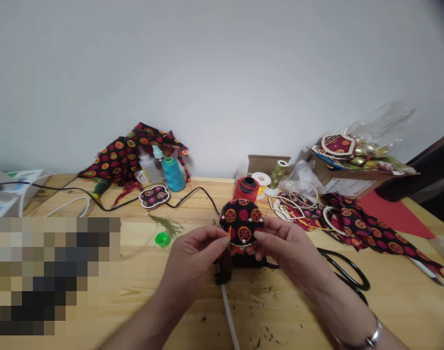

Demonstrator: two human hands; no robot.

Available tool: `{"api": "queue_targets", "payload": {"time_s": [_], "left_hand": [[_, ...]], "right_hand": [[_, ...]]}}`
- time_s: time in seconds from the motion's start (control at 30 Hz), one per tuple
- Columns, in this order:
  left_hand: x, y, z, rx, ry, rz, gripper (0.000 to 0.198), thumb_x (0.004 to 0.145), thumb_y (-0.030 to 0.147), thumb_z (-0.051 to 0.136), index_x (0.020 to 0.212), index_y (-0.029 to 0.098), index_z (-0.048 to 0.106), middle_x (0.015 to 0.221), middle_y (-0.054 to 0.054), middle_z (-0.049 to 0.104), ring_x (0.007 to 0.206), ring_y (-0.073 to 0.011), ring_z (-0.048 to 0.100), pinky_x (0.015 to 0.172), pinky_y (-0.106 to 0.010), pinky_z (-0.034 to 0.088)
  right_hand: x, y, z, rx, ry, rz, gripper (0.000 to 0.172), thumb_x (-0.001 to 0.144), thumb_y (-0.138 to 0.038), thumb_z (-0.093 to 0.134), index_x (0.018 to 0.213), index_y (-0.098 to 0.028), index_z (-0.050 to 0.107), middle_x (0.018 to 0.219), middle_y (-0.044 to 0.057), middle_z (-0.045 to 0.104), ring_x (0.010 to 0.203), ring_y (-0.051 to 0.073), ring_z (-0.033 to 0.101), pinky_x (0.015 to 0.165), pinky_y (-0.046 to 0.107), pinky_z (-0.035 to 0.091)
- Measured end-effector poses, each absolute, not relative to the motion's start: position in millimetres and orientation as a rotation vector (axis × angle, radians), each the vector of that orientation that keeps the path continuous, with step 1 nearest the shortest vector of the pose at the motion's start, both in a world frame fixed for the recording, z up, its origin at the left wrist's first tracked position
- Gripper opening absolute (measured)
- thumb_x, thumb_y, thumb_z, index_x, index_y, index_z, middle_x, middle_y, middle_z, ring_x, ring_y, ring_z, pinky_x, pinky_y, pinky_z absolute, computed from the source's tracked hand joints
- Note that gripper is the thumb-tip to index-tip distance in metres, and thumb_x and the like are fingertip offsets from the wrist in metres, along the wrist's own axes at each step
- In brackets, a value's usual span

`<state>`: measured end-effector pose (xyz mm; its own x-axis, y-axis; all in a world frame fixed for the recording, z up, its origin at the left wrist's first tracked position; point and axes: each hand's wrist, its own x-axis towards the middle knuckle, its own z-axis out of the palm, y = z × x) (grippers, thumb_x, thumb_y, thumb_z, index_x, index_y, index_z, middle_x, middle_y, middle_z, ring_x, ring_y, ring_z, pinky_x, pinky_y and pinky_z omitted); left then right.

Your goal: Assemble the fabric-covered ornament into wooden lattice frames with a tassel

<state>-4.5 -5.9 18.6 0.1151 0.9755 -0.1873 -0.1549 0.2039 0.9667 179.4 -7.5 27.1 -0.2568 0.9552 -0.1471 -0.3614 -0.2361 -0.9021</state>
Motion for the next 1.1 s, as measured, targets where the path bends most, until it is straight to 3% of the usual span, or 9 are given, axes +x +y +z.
{"api": "queue_targets", "payload": {"time_s": [0.3,0.53,1.1], "left_hand": [[-2.9,-8.1,18.1,0.944,1.056,1.074,0.009,0.071,0.025,0.073,0.076,0.017,0.071,0.070,-0.003,0.075,0.060,-0.0133,0.064,0.055,-0.023,0.048],[1.9,-10.9,23.9,0.999,1.122,1.016,0.010,0.070,0.024,0.071,0.067,0.015,0.068,0.053,0.000,0.069,0.047,-0.0094,0.058,0.047,-0.018,0.043],[4.7,-13.3,23.3,1.098,1.190,0.960,0.011,0.069,0.026,0.069,0.066,0.016,0.068,0.051,0.000,0.068,0.046,-0.0087,0.057,0.047,-0.017,0.042]], "right_hand": [[180.5,-4.6,25.2,-0.893,-0.806,1.577,0.017,0.072,-0.022,0.077,0.087,-0.015,0.072,0.079,0.003,0.073,0.064,0.011,0.068,0.057,0.018,0.054],[177.7,-5.3,23.8,-0.846,-0.711,1.572,0.011,0.074,-0.019,0.076,0.083,-0.015,0.072,0.077,0.001,0.072,0.065,0.010,0.069,0.058,0.016,0.055],[171.1,-9.5,22.5,-0.791,-0.670,1.669,0.013,0.075,-0.018,0.074,0.085,-0.012,0.068,0.070,0.004,0.073,0.059,0.010,0.068,0.058,0.018,0.056]]}}
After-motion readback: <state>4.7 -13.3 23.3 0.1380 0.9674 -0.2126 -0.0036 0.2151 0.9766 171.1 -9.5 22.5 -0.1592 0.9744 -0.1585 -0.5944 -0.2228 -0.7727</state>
